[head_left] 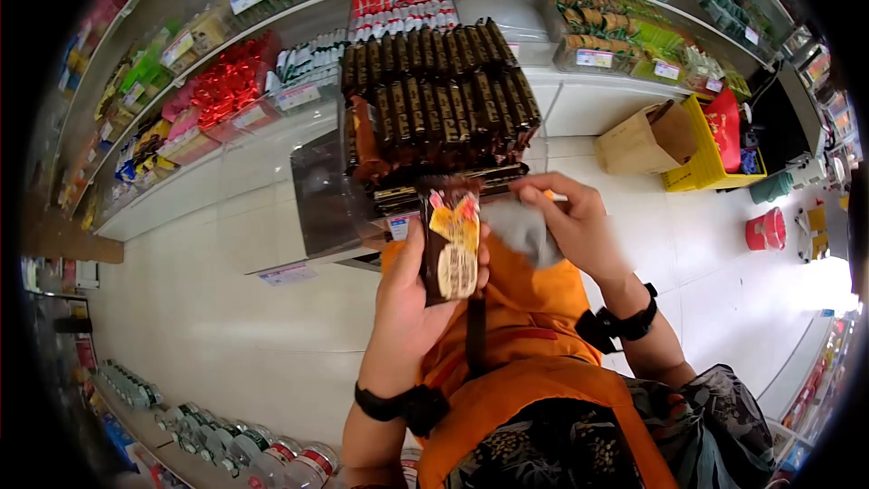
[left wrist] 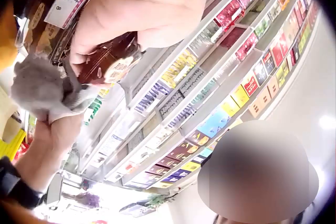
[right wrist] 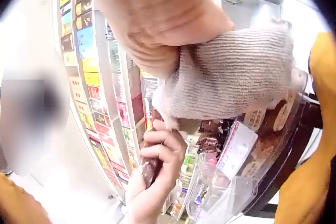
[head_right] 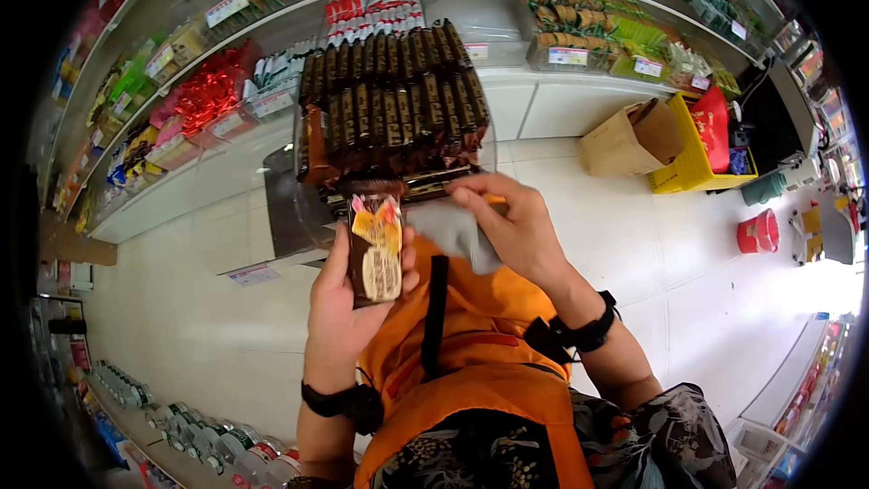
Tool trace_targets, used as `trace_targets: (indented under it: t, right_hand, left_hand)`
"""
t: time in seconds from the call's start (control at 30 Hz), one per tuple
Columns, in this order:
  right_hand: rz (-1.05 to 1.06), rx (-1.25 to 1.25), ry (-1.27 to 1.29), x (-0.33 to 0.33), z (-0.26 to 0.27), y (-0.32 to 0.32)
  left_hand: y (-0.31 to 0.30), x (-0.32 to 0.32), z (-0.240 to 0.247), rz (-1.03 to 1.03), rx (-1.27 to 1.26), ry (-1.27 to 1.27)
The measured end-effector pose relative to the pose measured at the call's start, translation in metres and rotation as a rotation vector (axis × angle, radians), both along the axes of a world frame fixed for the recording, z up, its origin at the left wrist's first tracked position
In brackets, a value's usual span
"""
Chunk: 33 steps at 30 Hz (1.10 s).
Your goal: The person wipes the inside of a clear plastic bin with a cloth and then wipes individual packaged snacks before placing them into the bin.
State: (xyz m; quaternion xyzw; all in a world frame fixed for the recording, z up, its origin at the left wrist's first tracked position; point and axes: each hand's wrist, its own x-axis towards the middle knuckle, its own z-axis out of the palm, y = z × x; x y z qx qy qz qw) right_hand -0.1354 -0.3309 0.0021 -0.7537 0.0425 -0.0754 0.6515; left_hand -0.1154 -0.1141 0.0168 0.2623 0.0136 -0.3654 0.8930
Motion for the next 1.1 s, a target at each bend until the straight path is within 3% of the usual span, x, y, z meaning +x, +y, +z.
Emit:
trace_targets:
  t: [0.07,0.2,0.3,0.4,1.1]
  right_hand:
    - [0.121,0.126,0.099,-0.012,0.010,0.008]
    - [0.288,-0.002,0.152,-0.021,0.025,0.027]
    - [0.240,-0.023,0.103,-0.017,0.017,0.034]
    - [0.229,0.248,0.151,-0.017,0.007,0.039]
    - [0.227,0.216,0.133,-0.022,-0.003,0.032]
  left_hand:
    - [-0.004,0.006,-0.004,0.088,-0.048,-0.053]
    - [-0.015,0.013,-0.006,0.230,0.129,-0.240]
    - [-0.022,0.013,-0.001,0.268,0.160,-0.295]
    - [-0.024,0.013,-0.005,0.254,0.195,-0.358]
    - [-0.030,0.013,-0.004,0.183,0.248,-0.452]
